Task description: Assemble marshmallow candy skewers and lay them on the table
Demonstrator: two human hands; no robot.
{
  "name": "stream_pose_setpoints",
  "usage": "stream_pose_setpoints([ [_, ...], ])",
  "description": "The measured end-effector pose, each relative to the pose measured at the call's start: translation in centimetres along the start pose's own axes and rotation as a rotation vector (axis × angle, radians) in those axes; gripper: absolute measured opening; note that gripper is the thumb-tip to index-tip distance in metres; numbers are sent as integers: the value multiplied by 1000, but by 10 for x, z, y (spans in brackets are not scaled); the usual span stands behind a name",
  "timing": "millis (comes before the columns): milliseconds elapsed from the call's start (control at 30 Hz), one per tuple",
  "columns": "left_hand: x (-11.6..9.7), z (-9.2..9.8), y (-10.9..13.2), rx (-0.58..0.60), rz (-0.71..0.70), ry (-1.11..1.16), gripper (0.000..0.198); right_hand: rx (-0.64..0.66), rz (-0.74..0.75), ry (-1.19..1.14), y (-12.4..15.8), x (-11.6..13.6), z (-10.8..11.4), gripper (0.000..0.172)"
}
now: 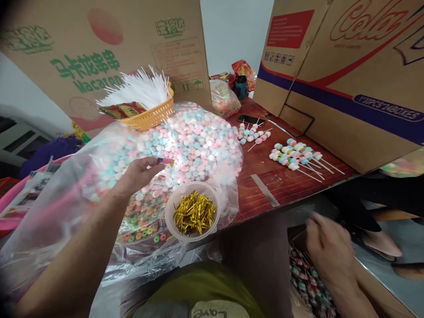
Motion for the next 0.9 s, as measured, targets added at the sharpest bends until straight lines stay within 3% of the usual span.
stream_pose_setpoints([
  [33,-24,9,12,29,-160,-40,22,-72,-67,1,-26,11,-5,40],
  [100,-64,13,42,128,-398,-173,25,-84,64,-187,-80,71,-25,31],
  [133,-75,12,57,162,-450,-220,26,-8,147,-317,-102,105,-41,29],
  [200,-80,5,82,226,-440,-227,26,235,214,-593,-129,164,-78,15],
  [267,-67,-2,98,204,-343,-104,22,363,146,-797,-134,196,-108,12],
  [400,-17,-10,112,-84,-89,325,25,371,-152,-951,-111,191,-143,17],
  [500,-1,-25,113,-152,-39,465,25,434,-300,-1049,-94,175,-154,23],
  [600,-17,-29,109,-116,-155,406,22,529,-405,-1116,-90,162,-153,21],
  [700,-39,-35,105,-10,-258,302,27,639,-345,-1153,-92,161,-146,21],
  [800,-50,-45,101,45,-302,300,28,553,-271,-920,-92,149,-132,21],
  [900,-41,-66,98,95,-204,433,24,410,-205,-566,-88,138,-116,29],
])
Point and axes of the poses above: each hand's wrist, its own y-axis away from the middle knuckle, its own z-axis out of the back of the hand, x = y × z, the point moved 9 cm from there along -y, towards the middle knuckle, and after that the axes turned 6 degrees about -y, right-handed, at the moved point
